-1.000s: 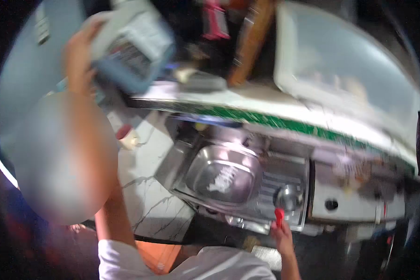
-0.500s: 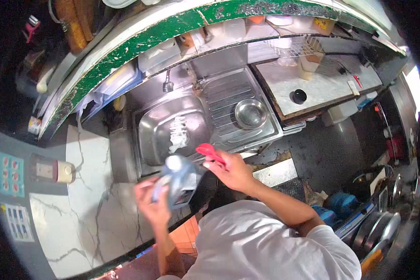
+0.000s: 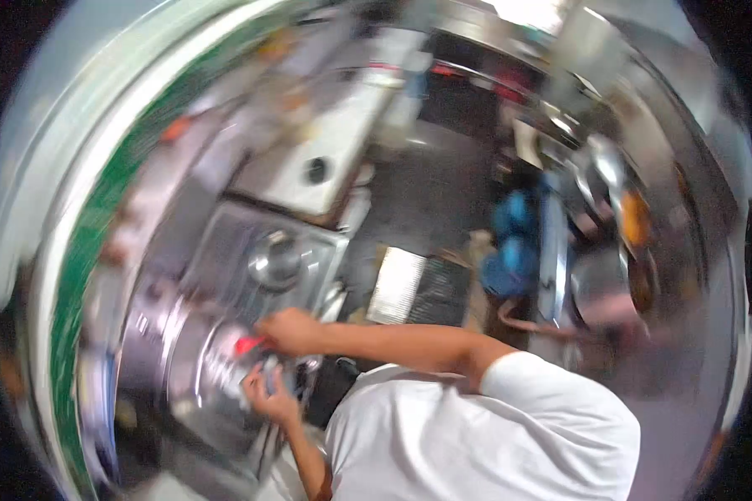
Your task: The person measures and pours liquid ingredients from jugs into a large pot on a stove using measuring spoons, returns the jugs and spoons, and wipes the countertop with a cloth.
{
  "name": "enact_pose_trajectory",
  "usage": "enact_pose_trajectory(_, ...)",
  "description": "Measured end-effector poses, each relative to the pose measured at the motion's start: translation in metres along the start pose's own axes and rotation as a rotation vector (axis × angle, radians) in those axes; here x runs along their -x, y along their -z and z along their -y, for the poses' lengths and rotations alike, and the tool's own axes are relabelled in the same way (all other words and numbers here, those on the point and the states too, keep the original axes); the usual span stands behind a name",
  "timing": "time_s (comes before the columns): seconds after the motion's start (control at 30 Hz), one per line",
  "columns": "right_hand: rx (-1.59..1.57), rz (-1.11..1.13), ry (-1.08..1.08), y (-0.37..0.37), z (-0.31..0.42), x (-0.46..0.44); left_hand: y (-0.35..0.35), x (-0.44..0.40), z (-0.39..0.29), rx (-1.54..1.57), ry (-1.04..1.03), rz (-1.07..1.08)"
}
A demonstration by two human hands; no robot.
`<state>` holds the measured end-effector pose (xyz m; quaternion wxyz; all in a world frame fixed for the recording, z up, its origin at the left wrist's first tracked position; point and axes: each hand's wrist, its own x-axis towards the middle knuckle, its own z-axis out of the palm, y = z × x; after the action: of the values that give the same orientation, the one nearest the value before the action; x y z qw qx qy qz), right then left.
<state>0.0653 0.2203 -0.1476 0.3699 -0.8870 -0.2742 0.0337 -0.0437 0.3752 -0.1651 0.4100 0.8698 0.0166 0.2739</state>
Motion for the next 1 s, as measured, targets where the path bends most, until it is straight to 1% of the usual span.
enact_pose_trajectory(0.03, 0.057, -0.002, 0.003, 0.01, 0.005, 0.001, 0.0, -0.004, 0.005, -0.018, 0.015, 0.046)
enact_pose_trajectory(0.07, 0.0, 0.016, 0.045, 0.003, -0.004, -0.001, 0.004, -0.006, 0.019, -0.064, -0.012, 0.101)
enact_pose_trajectory(0.1, -0.039, -0.07, 0.137, -0.004, -0.008, -0.003, 0.005, -0.013, 0.025, -0.12, -0.069, 0.088)
enact_pose_trajectory(0.13, 0.081, -0.005, 0.119, 0.012, 0.003, 0.001, 0.004, -0.016, 0.037, -0.103, -0.096, 0.07)
enact_pose_trajectory(0.2, 0.144, -0.043, 0.12, 0.013, 0.008, 0.006, 0.006, -0.026, 0.044, -0.055, -0.138, 0.119)
enact_pose_trajectory(0.27, 0.25, -0.054, 0.143, 0.021, 0.02, 0.013, 0.007, -0.029, 0.036, 0.162, 0.02, 0.166)
enact_pose_trajectory(0.3, 0.189, -0.017, 0.069, 0.02, 0.024, 0.011, 0.006, -0.032, 0.035, 0.264, 0.1, 0.187)
enact_pose_trajectory(0.4, 0.124, -0.214, 0.047, 0.018, 0.037, 0.016, 0.009, -0.038, 0.047, -0.02, -0.17, 0.195)
enact_pose_trajectory(0.43, 0.114, -0.216, -0.061, 0.006, 0.034, 0.008, 0.005, -0.039, 0.057, -0.013, -0.229, 0.166)
enact_pose_trajectory(0.53, 0.082, -0.265, -0.207, -0.002, 0.029, 0.002, 0.006, -0.038, 0.063, -0.013, -0.244, 0.192)
enact_pose_trajectory(0.57, 0.151, -0.122, -0.262, -0.007, 0.026, -0.006, 0.003, -0.035, 0.062, -0.014, -0.168, 0.168)
enact_pose_trajectory(0.6, 0.138, -0.147, -0.268, -0.01, 0.024, -0.006, 0.002, -0.036, 0.067, -0.005, -0.289, 0.142)
enact_pose_trajectory(0.63, 0.107, -0.16, -0.247, -0.013, 0.027, -0.007, 0.005, -0.035, 0.073, -0.055, -0.288, 0.169)
enact_pose_trajectory(0.67, 0.058, -0.128, -0.187, -0.012, 0.029, -0.007, 0.01, -0.035, 0.056, -0.184, -0.214, 0.202)
enact_pose_trajectory(0.7, 0.105, -0.117, -0.151, 0.024, 0.054, 0.007, 0.005, -0.026, 0.081, -0.207, -0.278, 0.09)
enact_pose_trajectory(0.73, 0.038, -0.058, -0.185, 0.029, 0.056, 0.007, 0.003, -0.033, 0.076, -0.191, -0.346, 0.113)
enact_pose_trajectory(0.77, 0.083, -0.036, -0.218, 0.026, 0.054, 0.006, 0.003, -0.035, 0.063, -0.06, -0.164, 0.154)
enact_pose_trajectory(0.8, 0.155, -0.071, -0.198, 0.028, 0.056, 0.009, 0.003, -0.035, 0.056, 0.1, 0.011, 0.199)
enact_pose_trajectory(0.87, 0.094, -0.106, -0.194, 0.032, 0.056, 0.009, 0.007, -0.037, 0.057, 0.075, -0.078, 0.224)
enact_pose_trajectory(0.9, 0.048, -0.131, -0.212, 0.038, 0.059, 0.011, 0.006, -0.038, 0.052, 0.143, -0.085, 0.218)
enact_pose_trajectory(0.93, 0.006, -0.156, -0.236, 0.044, 0.057, 0.012, 0.009, -0.039, 0.047, 0.122, -0.041, 0.233)
enact_pose_trajectory(1.0, -0.033, -0.297, -0.324, 0.043, 0.03, 0.012, 0.015, -0.042, 0.038, 0.09, 0.053, 0.256)
